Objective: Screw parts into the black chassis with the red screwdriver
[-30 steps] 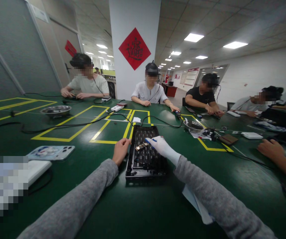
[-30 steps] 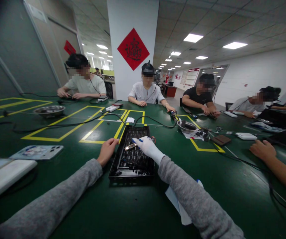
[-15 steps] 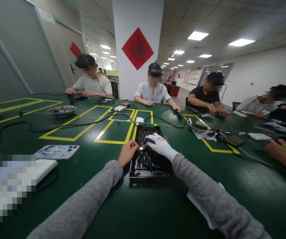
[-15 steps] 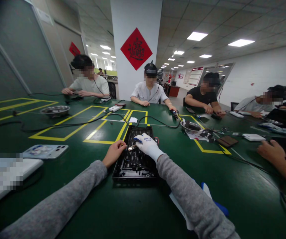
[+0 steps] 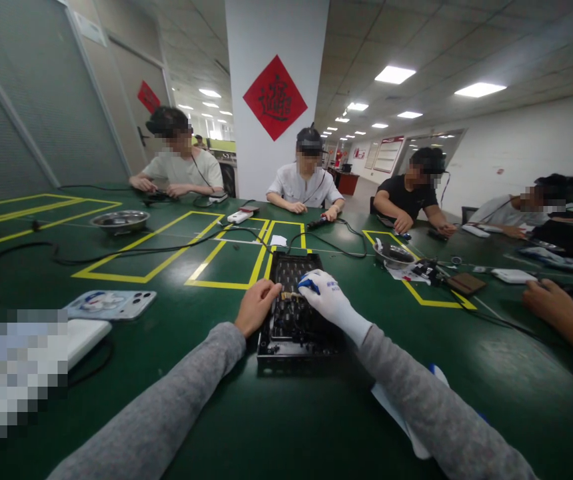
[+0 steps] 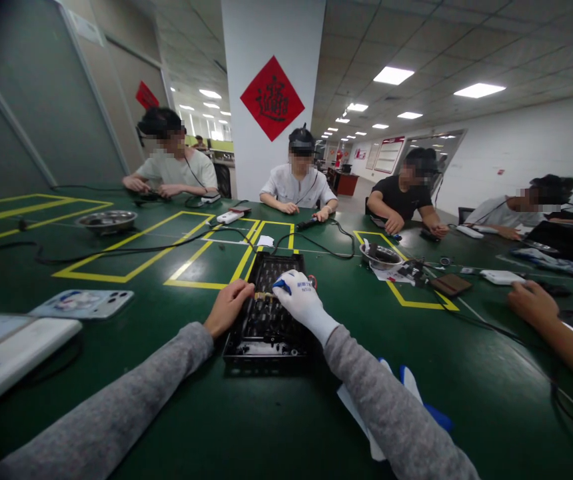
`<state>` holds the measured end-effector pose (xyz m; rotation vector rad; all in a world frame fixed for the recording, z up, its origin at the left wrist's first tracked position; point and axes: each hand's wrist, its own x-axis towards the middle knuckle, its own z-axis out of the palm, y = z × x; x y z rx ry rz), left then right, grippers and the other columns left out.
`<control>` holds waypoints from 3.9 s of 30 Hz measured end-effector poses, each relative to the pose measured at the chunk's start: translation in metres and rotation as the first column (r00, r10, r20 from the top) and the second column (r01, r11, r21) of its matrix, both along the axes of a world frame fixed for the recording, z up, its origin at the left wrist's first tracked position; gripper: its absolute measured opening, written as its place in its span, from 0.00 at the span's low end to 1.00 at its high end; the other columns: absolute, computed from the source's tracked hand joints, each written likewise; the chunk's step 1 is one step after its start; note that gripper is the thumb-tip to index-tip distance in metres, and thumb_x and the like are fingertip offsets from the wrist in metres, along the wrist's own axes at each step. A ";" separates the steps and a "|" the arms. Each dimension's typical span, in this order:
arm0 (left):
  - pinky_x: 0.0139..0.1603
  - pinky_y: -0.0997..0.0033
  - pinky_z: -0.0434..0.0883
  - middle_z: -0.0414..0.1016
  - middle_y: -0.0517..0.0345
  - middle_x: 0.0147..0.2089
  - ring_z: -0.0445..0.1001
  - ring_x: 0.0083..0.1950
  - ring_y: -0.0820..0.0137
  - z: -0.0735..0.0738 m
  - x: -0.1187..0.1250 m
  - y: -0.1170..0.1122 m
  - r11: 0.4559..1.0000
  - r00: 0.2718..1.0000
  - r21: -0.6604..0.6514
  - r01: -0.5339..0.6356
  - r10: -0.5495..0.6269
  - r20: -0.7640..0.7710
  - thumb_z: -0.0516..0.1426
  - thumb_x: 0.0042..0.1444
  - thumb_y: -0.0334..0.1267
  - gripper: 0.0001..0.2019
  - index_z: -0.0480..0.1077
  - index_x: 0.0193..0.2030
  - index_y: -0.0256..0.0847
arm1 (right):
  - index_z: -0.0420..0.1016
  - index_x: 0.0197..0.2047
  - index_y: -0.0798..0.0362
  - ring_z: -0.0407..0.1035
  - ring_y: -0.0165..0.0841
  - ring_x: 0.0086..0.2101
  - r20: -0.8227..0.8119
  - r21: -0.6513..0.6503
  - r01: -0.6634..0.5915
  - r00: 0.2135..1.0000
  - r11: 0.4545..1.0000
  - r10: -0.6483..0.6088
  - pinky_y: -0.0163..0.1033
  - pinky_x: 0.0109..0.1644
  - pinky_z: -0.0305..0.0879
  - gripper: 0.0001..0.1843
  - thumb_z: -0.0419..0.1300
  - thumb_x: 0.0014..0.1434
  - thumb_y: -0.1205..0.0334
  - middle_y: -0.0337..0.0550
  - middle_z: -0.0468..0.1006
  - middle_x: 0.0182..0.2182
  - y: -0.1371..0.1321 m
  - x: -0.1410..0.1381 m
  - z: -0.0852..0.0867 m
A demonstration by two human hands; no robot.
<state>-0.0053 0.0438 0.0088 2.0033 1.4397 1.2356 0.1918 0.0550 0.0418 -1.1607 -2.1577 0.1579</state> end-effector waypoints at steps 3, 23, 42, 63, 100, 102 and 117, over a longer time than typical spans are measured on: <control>0.35 0.72 0.61 0.60 0.60 0.27 0.63 0.31 0.71 0.003 0.001 -0.003 0.986 0.986 0.030 0.164 -0.163 -0.033 0.48 0.57 0.47 0.19 0.64 0.21 0.38 | 0.73 0.35 0.51 0.63 0.35 0.42 -0.051 0.014 0.008 0.999 1.000 -0.008 0.41 0.49 0.57 0.07 0.56 0.55 0.59 0.44 0.71 0.39 -0.015 0.001 -0.001; 0.53 0.63 0.60 0.68 0.56 0.38 0.64 0.46 0.66 0.001 -0.006 0.002 0.987 0.987 0.036 0.154 -0.156 0.047 0.44 0.60 0.42 0.15 0.69 0.34 0.40 | 0.77 0.35 0.50 0.67 0.34 0.41 -0.238 -0.069 -0.191 0.956 0.979 0.170 0.40 0.48 0.61 0.08 0.57 0.54 0.61 0.43 0.74 0.37 -0.034 0.003 0.011; 0.66 0.59 0.49 0.60 0.52 0.61 0.54 0.63 0.66 -0.029 -0.005 0.041 0.995 0.977 -0.049 0.089 -0.077 0.198 0.46 0.49 0.26 0.26 0.61 0.56 0.39 | 0.76 0.35 0.49 0.63 0.35 0.42 0.100 -0.084 -0.230 0.966 0.970 0.238 0.43 0.47 0.60 0.08 0.58 0.54 0.58 0.43 0.72 0.40 -0.073 -0.003 0.014; 0.62 0.58 0.57 0.65 0.50 0.56 0.62 0.59 0.63 -0.031 -0.007 0.045 0.997 0.987 -0.066 0.045 -0.034 0.155 0.48 0.47 0.26 0.25 0.62 0.55 0.37 | 0.76 0.33 0.50 0.63 0.33 0.43 0.132 -0.169 -0.203 0.965 0.965 0.226 0.40 0.47 0.60 0.08 0.57 0.55 0.59 0.41 0.72 0.41 -0.073 0.000 0.003; 0.61 0.57 0.58 0.65 0.50 0.55 0.63 0.57 0.63 -0.035 -0.007 0.048 0.999 0.996 -0.039 0.011 -0.007 0.093 0.48 0.48 0.28 0.24 0.63 0.54 0.37 | 0.76 0.33 0.51 0.62 0.33 0.44 0.185 -0.141 -0.225 0.951 0.964 0.248 0.40 0.48 0.60 0.10 0.56 0.56 0.57 0.41 0.72 0.41 -0.071 0.000 0.001; 0.62 0.57 0.57 0.65 0.50 0.55 0.62 0.58 0.63 -0.035 -0.007 0.048 0.999 0.996 -0.037 0.011 -0.008 0.089 0.48 0.48 0.28 0.24 0.63 0.54 0.37 | 0.76 0.33 0.51 0.62 0.33 0.43 0.155 -0.133 -0.210 0.961 0.969 0.230 0.40 0.48 0.60 0.10 0.56 0.56 0.57 0.41 0.72 0.40 -0.070 0.000 -0.001; 0.62 0.57 0.57 0.65 0.49 0.55 0.62 0.58 0.63 -0.037 -0.008 0.050 0.999 0.997 -0.037 0.012 -0.008 0.083 0.48 0.47 0.28 0.24 0.63 0.54 0.37 | 0.76 0.33 0.51 0.63 0.33 0.42 0.149 -0.147 -0.234 0.955 0.961 0.255 0.40 0.46 0.61 0.10 0.56 0.56 0.57 0.41 0.73 0.40 -0.071 0.001 0.002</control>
